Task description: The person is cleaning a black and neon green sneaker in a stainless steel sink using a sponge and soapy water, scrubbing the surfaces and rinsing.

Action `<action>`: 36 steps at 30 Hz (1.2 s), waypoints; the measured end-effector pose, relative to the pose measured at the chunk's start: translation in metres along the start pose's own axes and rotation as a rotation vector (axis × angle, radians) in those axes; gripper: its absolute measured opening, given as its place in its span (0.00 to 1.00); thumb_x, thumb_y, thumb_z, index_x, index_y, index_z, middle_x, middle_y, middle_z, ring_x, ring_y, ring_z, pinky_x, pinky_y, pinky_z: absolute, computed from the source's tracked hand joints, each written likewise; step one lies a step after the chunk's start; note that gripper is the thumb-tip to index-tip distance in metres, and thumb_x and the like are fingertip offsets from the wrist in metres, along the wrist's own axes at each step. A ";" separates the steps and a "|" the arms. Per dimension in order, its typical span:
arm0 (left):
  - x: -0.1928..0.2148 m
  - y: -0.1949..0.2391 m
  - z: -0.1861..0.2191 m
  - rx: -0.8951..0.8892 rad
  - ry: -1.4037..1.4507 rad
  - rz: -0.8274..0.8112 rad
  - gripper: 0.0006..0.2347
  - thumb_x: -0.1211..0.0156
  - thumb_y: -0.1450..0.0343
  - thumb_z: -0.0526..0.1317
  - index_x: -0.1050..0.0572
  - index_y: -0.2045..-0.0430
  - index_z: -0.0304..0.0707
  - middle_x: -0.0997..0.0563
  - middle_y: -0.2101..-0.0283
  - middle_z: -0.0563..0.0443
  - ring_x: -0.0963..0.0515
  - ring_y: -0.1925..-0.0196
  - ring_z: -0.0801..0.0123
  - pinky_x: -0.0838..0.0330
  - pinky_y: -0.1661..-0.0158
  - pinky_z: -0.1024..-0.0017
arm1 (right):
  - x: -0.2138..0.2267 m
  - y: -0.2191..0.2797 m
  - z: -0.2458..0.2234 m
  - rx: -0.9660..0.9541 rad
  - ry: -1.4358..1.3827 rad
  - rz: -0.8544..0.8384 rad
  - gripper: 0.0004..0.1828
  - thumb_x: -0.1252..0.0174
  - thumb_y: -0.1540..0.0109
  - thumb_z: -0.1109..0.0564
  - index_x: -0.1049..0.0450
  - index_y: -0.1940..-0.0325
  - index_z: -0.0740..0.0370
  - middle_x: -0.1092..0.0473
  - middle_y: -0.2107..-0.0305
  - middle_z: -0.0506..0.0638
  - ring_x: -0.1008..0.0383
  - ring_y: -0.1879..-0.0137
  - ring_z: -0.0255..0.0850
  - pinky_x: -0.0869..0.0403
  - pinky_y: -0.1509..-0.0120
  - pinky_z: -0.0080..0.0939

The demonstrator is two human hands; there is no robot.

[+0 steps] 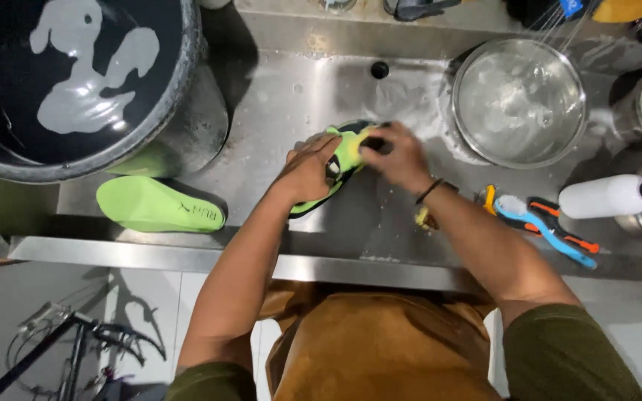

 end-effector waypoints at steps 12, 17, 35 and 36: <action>-0.009 -0.012 -0.008 0.053 -0.007 -0.035 0.39 0.45 0.34 0.37 0.53 0.24 0.44 0.51 0.21 0.46 0.51 0.21 0.48 0.54 0.33 0.51 | 0.022 -0.009 0.037 -0.379 0.130 -0.060 0.27 0.28 0.44 0.38 0.21 0.46 0.51 0.26 0.51 0.55 0.25 0.42 0.55 0.26 0.36 0.51; -0.002 -0.002 0.002 0.099 -0.001 -0.065 0.39 0.47 0.34 0.37 0.56 0.24 0.43 0.52 0.21 0.44 0.51 0.22 0.46 0.54 0.33 0.52 | 0.015 0.017 -0.045 -0.084 -0.158 0.037 0.22 0.23 0.48 0.56 0.20 0.52 0.61 0.25 0.58 0.56 0.24 0.44 0.56 0.23 0.42 0.47; -0.004 -0.008 -0.001 0.120 -0.064 -0.042 0.37 0.43 0.33 0.44 0.51 0.26 0.40 0.47 0.22 0.44 0.45 0.24 0.46 0.50 0.34 0.51 | 0.027 0.009 0.068 -0.519 0.344 -0.134 0.31 0.31 0.43 0.34 0.23 0.39 0.44 0.37 0.35 0.65 0.36 0.29 0.63 0.33 0.29 0.60; -0.002 -0.008 0.000 0.119 -0.052 -0.041 0.37 0.43 0.33 0.44 0.51 0.26 0.40 0.47 0.22 0.44 0.45 0.24 0.46 0.50 0.34 0.51 | 0.028 0.015 0.031 -0.519 0.353 -0.142 0.31 0.31 0.43 0.34 0.23 0.39 0.44 0.37 0.35 0.65 0.36 0.29 0.63 0.33 0.29 0.60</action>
Point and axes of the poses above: each hand's wrist, its own y-axis away from the middle knuckle, its own x-axis out of the back of the hand, z = x × y, the point moved 8 cm from there along -y, towards the middle knuckle
